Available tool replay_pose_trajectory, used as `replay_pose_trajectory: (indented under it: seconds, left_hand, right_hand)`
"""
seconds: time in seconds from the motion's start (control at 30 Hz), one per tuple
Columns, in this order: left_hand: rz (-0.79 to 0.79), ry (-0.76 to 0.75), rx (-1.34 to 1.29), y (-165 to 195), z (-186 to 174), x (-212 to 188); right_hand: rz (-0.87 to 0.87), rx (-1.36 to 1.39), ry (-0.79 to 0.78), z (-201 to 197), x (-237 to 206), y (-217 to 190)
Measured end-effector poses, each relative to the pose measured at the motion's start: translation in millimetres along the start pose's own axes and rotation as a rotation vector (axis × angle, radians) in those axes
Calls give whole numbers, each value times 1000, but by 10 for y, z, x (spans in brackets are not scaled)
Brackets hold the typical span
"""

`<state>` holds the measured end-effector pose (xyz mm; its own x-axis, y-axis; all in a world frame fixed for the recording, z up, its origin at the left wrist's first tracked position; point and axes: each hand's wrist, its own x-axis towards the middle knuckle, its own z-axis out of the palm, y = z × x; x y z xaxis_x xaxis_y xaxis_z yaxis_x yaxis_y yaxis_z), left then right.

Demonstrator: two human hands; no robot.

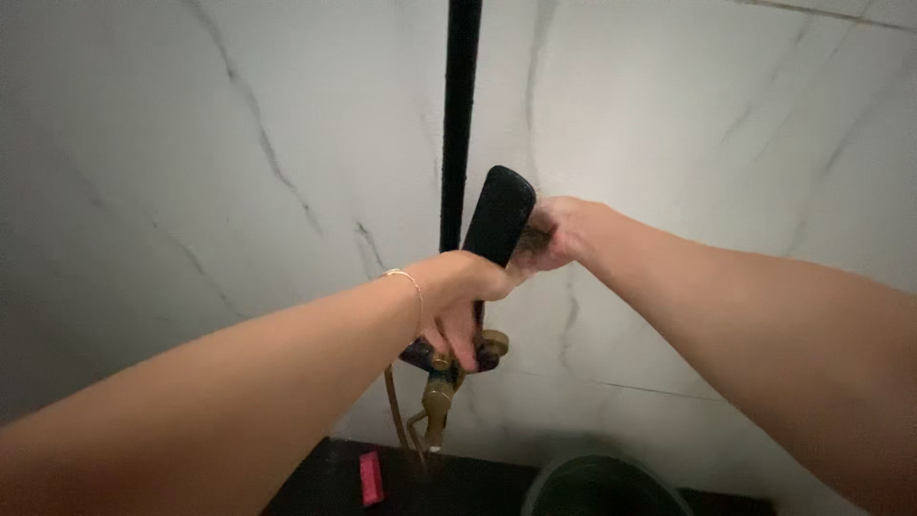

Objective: The person wipes the toilet tank, lid and seat with a green scrub pad, then opens the lid and applies liquid toilet cleaner from a blue bottle around the bowl. They scrub the bowl with a toilet brush and rinse the toilet and surrounding area using a handheld shower sprayer.

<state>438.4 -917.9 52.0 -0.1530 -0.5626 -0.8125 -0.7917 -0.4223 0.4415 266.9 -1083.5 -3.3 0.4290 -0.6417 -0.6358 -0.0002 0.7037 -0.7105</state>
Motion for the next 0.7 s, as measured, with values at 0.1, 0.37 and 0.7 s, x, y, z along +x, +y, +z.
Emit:
replay_pose_trajectory:
  seconds: [0.1,0.37,0.7]
  left_hand:
    - [47,-290,-198,16,87,26]
    - [186,-191,-1491,421,531,408]
    - [600,-192,-2263,1032,344,912]
  right_hand:
    - [-24,6,-6,-6,62,114]
    - [-11,-129,-138,195,-837,-65]
    - [-193,-733,483,165,-1519,-172]
